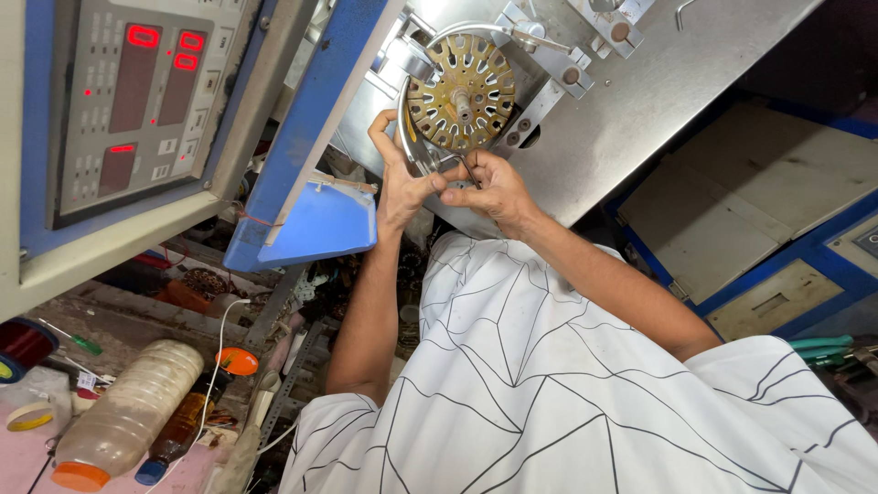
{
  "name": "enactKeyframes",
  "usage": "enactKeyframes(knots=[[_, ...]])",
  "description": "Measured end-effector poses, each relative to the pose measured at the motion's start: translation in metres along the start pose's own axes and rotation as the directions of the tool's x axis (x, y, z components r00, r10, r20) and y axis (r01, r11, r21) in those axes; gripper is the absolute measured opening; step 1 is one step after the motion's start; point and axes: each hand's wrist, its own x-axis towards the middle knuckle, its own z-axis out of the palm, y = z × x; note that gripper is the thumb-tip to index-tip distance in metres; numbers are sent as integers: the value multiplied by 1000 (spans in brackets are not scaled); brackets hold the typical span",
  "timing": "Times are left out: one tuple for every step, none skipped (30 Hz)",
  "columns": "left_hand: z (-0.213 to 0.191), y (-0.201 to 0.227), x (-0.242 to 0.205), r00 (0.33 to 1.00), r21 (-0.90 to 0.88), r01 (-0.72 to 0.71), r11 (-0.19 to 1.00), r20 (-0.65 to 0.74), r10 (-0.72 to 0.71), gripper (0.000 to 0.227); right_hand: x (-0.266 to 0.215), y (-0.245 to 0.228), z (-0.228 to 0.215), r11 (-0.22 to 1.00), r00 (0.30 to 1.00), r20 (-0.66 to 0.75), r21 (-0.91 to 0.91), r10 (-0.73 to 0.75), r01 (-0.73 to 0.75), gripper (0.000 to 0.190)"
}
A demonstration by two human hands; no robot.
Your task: The person uses a hex key to tighten screws on a circular stator mounted in a winding machine. They then insert a small metal pin into the stator and press buttons on the machine's control panel.
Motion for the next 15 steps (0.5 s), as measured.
enactKeyframes(knots=[[0, 1, -1, 1000, -20, 1, 1000, 0, -1, 132, 1, -1, 0, 1000, 1000, 9, -10, 7, -7, 43], [1, 1, -2, 1000, -25, -2, 1000, 1, 2, 132, 2, -2, 0, 1000, 1000, 17, -21, 13, -13, 43], [1, 2, -3, 1000, -29, -5, 1000, 2, 5, 133, 2, -4, -1, 999, 1000, 24, -32, 20, -19, 43], [1, 3, -3, 1000, -32, -9, 999, 2, 9, 133, 3, -6, -2, 1000, 1000, -1, -18, 23, -23, 42], [1, 3, -3, 1000, -37, 3, 999, -7, -3, 133, 3, -8, -4, 1000, 999, -26, -5, 27, -27, 41], [1, 3, -2, 1000, -41, 14, 999, -16, -15, 133, 3, -10, -6, 999, 998, -50, 8, 32, -32, 41], [1, 1, -2, 999, -45, 25, 999, -25, -26, 133, 3, -9, -5, 999, 999, -42, 0, 32, -32, 44], [1, -1, -2, 999, -22, -4, 1000, -36, 3, 130, 2, -8, -5, 999, 999, -34, -7, 33, -33, 47], [1, -5, -1, 998, 2, -33, 999, -47, 33, 127, 1, -6, -5, 999, 999, -27, -14, 34, -34, 50], [1, -9, -1, 996, 23, -63, 998, -55, 64, 124, -1, -2, -3, 997, 997, 2, -36, -75, 75, 54], [2, -14, 0, 995, 30, -75, 997, -66, 76, 120, -2, 3, 1, 982, 983, 35, -56, -181, 183, 57], [2, -18, 0, 993, 39, -87, 995, -80, 90, 117, -2, 7, 4, 955, 956, 72, -71, -283, 288, 61], [2, -22, 0, 990, 48, -99, 994, -93, 103, 114, -2, 9, 5, 957, 960, 31, -81, -277, 278, 59], [1, -25, -1, 988, 49, -107, 993, -103, 111, 113, -2, 12, 7, 960, 963, -9, -90, -269, 267, 56], [1, -28, -2, 986, 50, -115, 992, -113, 120, 113, -1, 14, 9, 962, 964, -50, -99, -260, 254, 54]])
